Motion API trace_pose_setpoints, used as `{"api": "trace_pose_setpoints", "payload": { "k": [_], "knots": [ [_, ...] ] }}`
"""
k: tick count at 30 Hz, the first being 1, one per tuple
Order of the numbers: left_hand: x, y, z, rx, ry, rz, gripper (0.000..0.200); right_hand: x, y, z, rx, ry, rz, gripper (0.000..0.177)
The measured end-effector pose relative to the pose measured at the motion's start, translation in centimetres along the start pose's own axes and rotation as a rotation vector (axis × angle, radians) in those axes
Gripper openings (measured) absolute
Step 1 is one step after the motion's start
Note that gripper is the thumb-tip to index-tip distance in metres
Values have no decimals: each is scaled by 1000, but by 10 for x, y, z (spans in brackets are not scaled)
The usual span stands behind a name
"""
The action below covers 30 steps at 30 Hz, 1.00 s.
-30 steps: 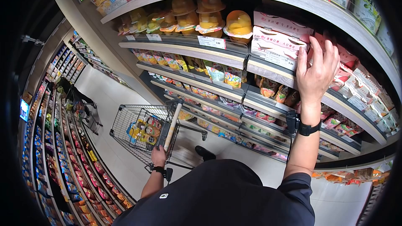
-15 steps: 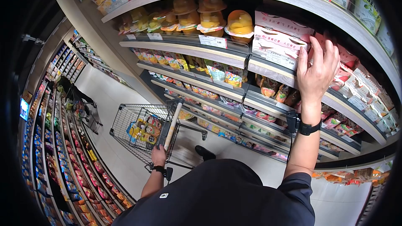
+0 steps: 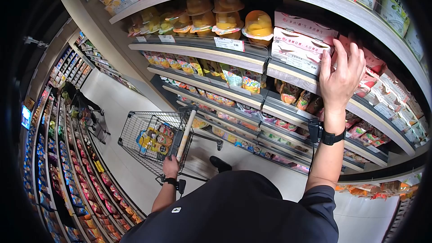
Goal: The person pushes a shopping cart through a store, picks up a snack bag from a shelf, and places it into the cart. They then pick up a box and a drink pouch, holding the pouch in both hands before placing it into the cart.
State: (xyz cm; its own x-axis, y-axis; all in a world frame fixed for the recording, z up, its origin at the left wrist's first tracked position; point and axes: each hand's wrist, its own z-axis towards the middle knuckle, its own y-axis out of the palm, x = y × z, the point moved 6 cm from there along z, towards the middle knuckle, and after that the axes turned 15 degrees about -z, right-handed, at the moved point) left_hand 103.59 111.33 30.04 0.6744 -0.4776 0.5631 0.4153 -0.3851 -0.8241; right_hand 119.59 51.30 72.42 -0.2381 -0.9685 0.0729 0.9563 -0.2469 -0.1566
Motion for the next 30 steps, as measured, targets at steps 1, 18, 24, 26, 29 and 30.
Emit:
{"api": "trace_pose_setpoints", "payload": {
  "k": [1,18,24,26,29,30],
  "knots": [
    [0,0,0,-6,-2,2,58,0,0,0,-1,1,0,35],
    [1,-1,-1,-17,6,1,61,1,1,-1,-3,0,10,35],
    [0,0,0,-2,15,-2,60,2,3,-3,-12,7,7,35],
    [2,-1,-1,-14,-1,11,59,3,5,-4,-20,14,12,34],
    [3,-2,-2,-6,4,4,58,3,6,-4,-17,15,20,34],
    [3,-2,-2,-6,4,4,58,3,6,-4,-18,15,19,34]
  ]
}}
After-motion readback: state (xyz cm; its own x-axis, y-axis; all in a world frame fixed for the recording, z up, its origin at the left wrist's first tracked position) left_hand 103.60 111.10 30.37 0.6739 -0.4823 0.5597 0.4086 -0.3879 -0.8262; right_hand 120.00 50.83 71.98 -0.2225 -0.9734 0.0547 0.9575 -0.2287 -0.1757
